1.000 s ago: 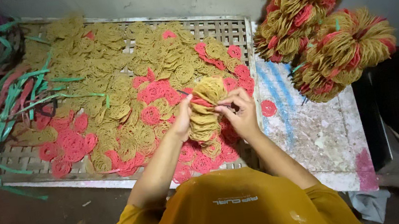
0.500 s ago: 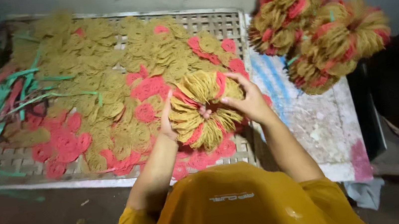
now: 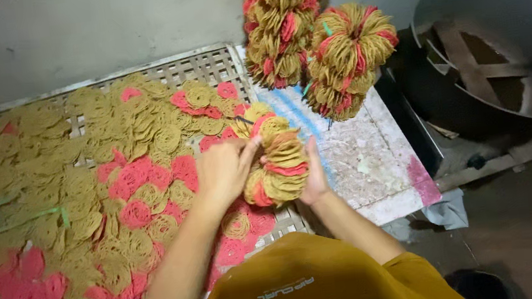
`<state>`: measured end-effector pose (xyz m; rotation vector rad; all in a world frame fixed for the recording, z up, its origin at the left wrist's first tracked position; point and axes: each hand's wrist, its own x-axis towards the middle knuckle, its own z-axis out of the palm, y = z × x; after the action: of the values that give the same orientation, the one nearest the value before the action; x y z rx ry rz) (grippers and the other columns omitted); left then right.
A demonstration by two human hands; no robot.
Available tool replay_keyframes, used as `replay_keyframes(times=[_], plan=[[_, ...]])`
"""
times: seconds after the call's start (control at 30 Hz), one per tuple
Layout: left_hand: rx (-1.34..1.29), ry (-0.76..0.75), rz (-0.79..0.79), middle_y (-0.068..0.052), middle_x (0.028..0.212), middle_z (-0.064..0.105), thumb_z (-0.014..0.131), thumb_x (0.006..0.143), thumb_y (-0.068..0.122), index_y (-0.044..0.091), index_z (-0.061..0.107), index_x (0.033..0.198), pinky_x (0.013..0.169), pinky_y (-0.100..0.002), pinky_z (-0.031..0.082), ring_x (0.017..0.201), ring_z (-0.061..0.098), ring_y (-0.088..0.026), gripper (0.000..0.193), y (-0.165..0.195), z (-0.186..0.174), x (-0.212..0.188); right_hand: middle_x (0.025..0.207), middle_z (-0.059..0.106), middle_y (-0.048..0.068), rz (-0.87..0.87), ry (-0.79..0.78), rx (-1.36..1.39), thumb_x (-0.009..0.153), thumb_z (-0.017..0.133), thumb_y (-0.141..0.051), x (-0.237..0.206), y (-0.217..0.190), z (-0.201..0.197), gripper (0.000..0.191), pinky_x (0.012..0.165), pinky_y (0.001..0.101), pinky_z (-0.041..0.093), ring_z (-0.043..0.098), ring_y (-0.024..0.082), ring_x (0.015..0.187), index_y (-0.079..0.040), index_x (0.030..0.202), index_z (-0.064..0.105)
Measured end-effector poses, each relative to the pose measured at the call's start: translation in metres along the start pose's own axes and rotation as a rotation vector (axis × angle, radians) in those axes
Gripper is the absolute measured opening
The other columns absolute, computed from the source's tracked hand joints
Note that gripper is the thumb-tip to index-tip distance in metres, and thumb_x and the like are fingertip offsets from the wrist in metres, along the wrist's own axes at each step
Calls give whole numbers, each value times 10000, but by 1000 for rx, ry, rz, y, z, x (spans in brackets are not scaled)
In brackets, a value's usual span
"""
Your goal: The person threads pre-formed pink and yellow circular coils onto a thin rod, alternating colors to form a long bundle. After filling the rod, the person removes the bundle, ties it with a dark strip, and places it with other finished bundles on the table.
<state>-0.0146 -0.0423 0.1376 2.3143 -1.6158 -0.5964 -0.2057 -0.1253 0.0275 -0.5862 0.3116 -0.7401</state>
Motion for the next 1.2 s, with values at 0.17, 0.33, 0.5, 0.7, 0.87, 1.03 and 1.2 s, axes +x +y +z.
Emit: replay_keyframes(times=[0.17,0.33,0.5,0.7,0.87,1.03,1.2], plan=[[-436,453,312,-108,886,745,608,990,346,127,707,1269,622,-352,537,692,695,-204,368,-7,-37,-16,1529,544,165,-263,111,-31,966,368,-699,12,-125,19,878,1194,508,443,567,330,1387,-47,1551,423],[-462,395,89,-92,778,734,609,983,306,166,726,1258,569,-334,518,595,663,-202,330,-35,-21,-30,1483,609,205,-645,-39,-1037,1122,449,-595,74,-285,48,764,1186,520,496,598,379,1377,16,1581,441],[-510,486,147,-91,860,768,594,996,298,132,719,1228,638,-303,570,677,745,-161,311,-67,5,-39,1293,668,250,-503,230,-2312,1045,505,-650,144,-301,43,820,1066,536,436,636,428,1210,-61,1607,406],[-499,363,-92,-124,920,796,579,985,286,114,720,1224,721,-347,577,847,778,-219,326,-125,36,-67,1174,709,253,-430,222,-2595,1051,498,-721,170,-268,17,872,1131,608,296,630,453,1160,-128,1666,324],[-529,394,-126,-144,962,788,572,1000,285,79,716,1198,795,-349,594,892,789,-239,320,-181,61,-87,1294,659,264,-651,361,-2559,1083,482,-769,155,-243,10,895,1151,656,220,549,471,1264,-138,1709,372],[-615,470,-143,-150,993,764,597,1001,256,67,704,1176,790,-362,592,895,764,-249,279,-222,82,-113,1452,524,330,-825,342,-2568,968,708,-755,134,-199,23,1002,1128,664,246,473,519,1363,-54,1609,391],[-470,588,-272,-138,994,759,638,972,192,132,745,1168,730,-409,554,836,721,-308,232,-281,65,-137,1493,548,206,-527,242,-1646,963,688,-643,113,-137,54,887,1204,497,402,531,331,1394,8,1506,427]])
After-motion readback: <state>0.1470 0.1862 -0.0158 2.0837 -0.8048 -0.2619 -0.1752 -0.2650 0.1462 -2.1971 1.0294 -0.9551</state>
